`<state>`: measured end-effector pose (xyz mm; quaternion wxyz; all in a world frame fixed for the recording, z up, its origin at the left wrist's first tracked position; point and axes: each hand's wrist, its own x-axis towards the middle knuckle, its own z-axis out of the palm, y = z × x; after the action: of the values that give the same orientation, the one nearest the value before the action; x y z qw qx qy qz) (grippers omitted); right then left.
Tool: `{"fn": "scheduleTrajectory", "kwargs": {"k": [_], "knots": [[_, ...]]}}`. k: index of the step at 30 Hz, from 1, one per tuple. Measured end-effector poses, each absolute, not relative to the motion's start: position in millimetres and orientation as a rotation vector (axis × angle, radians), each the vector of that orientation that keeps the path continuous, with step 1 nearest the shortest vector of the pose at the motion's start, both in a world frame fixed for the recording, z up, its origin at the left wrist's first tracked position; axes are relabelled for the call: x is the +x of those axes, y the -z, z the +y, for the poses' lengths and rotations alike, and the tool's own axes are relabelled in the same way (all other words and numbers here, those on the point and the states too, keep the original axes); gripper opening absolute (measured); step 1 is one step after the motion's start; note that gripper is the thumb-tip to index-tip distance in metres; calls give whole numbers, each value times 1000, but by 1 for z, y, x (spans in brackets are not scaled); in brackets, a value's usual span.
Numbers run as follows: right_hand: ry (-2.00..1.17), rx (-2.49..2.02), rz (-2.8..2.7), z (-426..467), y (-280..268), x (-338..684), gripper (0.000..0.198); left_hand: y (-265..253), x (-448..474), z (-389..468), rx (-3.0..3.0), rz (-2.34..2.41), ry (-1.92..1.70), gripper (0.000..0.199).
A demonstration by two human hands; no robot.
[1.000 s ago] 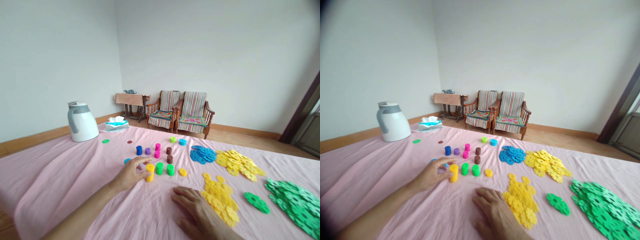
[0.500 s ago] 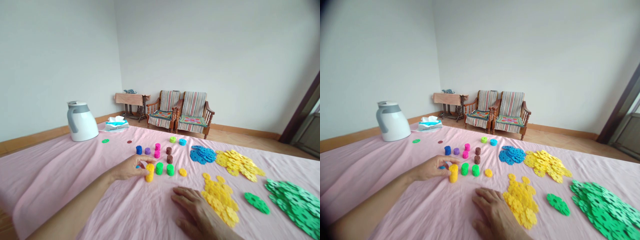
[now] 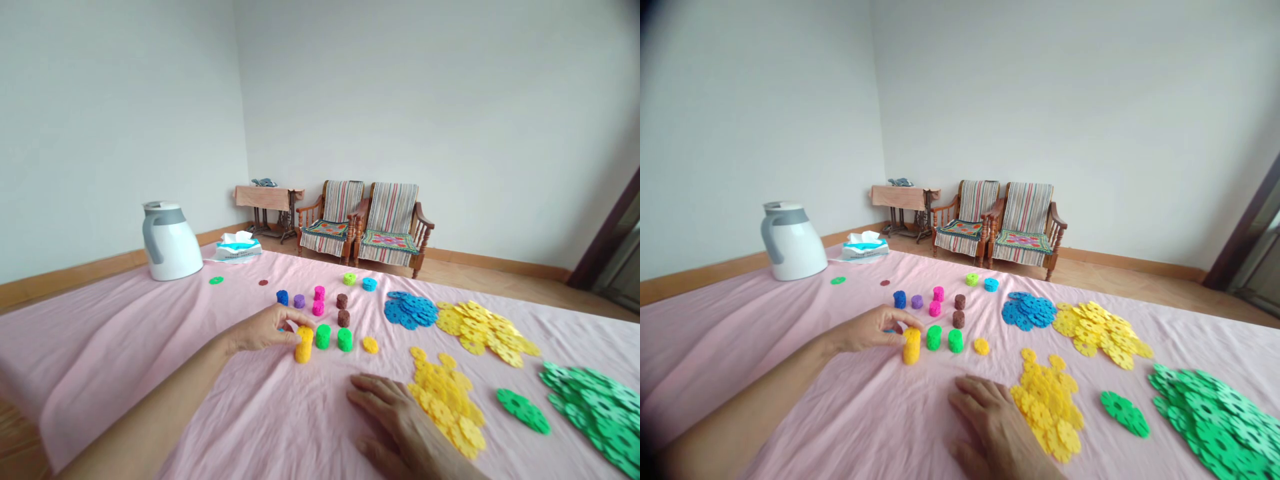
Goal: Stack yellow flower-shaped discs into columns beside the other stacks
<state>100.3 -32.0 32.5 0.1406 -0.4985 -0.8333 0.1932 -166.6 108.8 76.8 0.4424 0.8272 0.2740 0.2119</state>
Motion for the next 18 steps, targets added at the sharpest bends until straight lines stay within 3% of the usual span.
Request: {"fn": "scheduleTrajectory", "kwargs": {"k": [6,9,13,18], "knots": [[-559,-1419,-2396,-32,-33,101,52,-73,-166,114,2068,767,-620,43],[-576,-1452,-2386,-34,-38,100,52,-78,-157,113,2150,865,-700,38],[-580,-1463,-2412,-36,-42,98,53,-88,-136,114,2382,850,-603,29],[-557,-1449,-2408,-34,-40,99,52,-85,-113,128,2561,836,-394,34]]}}
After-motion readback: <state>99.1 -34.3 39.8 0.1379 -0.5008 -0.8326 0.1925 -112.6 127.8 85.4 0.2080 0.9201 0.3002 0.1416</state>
